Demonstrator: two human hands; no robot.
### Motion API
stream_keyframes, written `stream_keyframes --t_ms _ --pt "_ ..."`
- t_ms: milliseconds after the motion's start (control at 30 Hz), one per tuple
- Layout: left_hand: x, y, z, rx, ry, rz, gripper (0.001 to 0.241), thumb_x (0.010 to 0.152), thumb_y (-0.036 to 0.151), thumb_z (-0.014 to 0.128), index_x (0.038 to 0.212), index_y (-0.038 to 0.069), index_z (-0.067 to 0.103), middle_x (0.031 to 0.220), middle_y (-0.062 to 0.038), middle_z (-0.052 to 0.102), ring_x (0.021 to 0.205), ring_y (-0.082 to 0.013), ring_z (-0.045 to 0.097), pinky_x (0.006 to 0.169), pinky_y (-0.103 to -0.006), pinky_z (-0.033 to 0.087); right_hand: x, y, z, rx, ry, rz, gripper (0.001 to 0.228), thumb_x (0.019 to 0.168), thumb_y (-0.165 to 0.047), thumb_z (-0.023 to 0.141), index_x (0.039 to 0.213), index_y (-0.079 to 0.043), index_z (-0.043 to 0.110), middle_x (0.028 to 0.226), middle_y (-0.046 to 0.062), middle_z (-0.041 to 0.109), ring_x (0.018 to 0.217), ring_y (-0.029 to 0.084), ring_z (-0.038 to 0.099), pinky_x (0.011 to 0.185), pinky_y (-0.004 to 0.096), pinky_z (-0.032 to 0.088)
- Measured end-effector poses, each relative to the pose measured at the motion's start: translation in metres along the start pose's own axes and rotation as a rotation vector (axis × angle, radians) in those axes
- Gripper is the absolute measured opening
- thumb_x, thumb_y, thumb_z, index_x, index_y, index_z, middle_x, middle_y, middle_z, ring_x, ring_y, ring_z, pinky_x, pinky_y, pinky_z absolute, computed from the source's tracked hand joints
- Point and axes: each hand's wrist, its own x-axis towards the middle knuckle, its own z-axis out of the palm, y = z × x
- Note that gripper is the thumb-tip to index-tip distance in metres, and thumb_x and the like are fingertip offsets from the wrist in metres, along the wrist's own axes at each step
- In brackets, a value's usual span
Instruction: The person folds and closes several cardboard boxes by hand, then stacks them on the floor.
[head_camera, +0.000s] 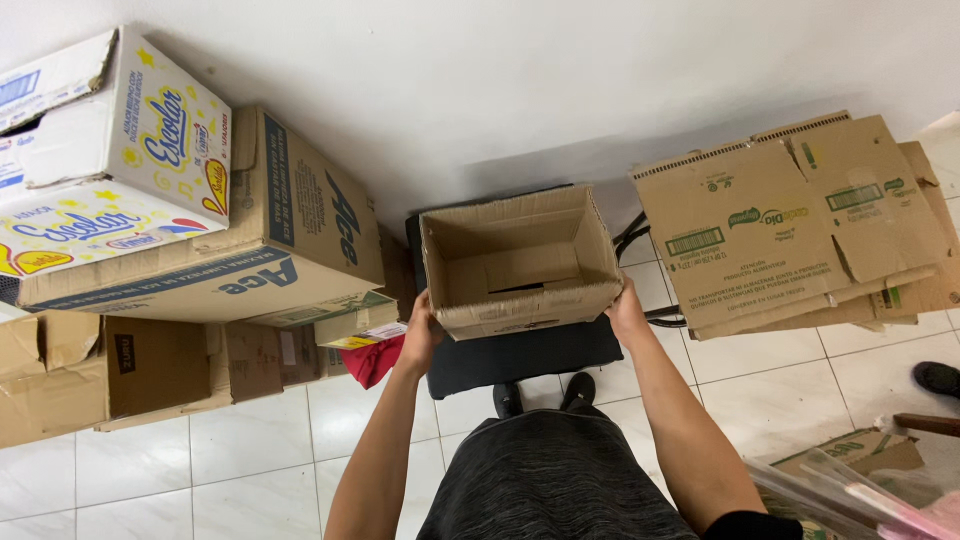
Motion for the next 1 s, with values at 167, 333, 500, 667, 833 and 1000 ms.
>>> stream_keyframes --t_ms 167,333,500,667,833,1000 --pt "0.001 -0.019 -0.009 0.256 0.016 0.124 0.063 0.099 0.009 0.049 0.161 0.008 0.051 0.154 -0.026 0.058 0.150 -0.0415 0.051 0.127 -0.0573 0.038 0.016 0.046 -0.019 0.054 0.049 -0.024 0.067 0.117 -0.051 0.026 0.174 -0.016 0.023 0.178 0.023 0.023 0.165 0.050 0.015 0.137 0.067 0.009" --pt "-0.019 0.041 0.014 0.692 0.279 0.713 0.048 0.099 0.015 0.068 0.147 0.011 0.066 0.139 -0.015 0.062 0.141 -0.0353 0.056 0.123 -0.0468 0.042 0.009 0.038 -0.033 0.008 0.135 -0.086 0.073 0.113 -0.058 0.032 0.172 -0.015 0.030 0.176 0.026 0.030 0.161 0.051 0.029 0.129 0.061 0.025" --pt "-0.028 0.110 0.103 1.576 -0.245 0.621 0.118 0.068 0.093 0.075 0.165 0.033 0.049 0.176 -0.002 0.037 0.165 -0.0325 0.029 0.134 -0.0630 0.027 -0.040 -0.033 -0.008 -0.398 0.140 -0.202 0.078 0.113 -0.045 0.061 0.175 -0.010 0.028 0.173 0.026 0.034 0.161 0.050 0.029 0.130 0.068 0.026" --pt "0.003 0.109 0.129 1.678 -0.164 0.405 0.109 0.089 0.057 0.083 0.176 0.024 0.026 0.183 -0.017 0.007 0.161 -0.0407 0.034 0.123 -0.0623 0.045 0.004 0.010 -0.039 -0.539 0.290 -0.147 0.061 0.106 -0.039 0.063 0.163 -0.019 0.056 0.162 0.018 0.056 0.151 0.042 0.049 0.127 0.057 0.039" --pt "0.011 0.093 0.140 1.824 -0.068 0.313 0.118 0.092 0.054 0.084 0.179 0.025 0.009 0.182 -0.021 -0.004 0.155 -0.0367 0.042 0.116 -0.0569 0.058 -0.047 -0.019 -0.010 -0.556 0.245 -0.111 0.068 0.103 -0.055 0.064 0.164 -0.027 0.058 0.161 0.014 0.059 0.151 0.042 0.050 0.124 0.057 0.041" --pt "0.019 0.080 0.137 1.978 0.048 0.478 0.131 0.078 0.061 0.092 0.177 0.021 0.017 0.180 -0.024 0.014 0.155 -0.0382 0.041 0.123 -0.0661 0.041 -0.021 0.007 0.001 -1.271 -0.094 -0.299 0.066 0.118 -0.059 0.033 0.160 -0.016 0.060 0.172 0.026 0.043 0.159 0.046 0.039 0.130 0.060 0.028"
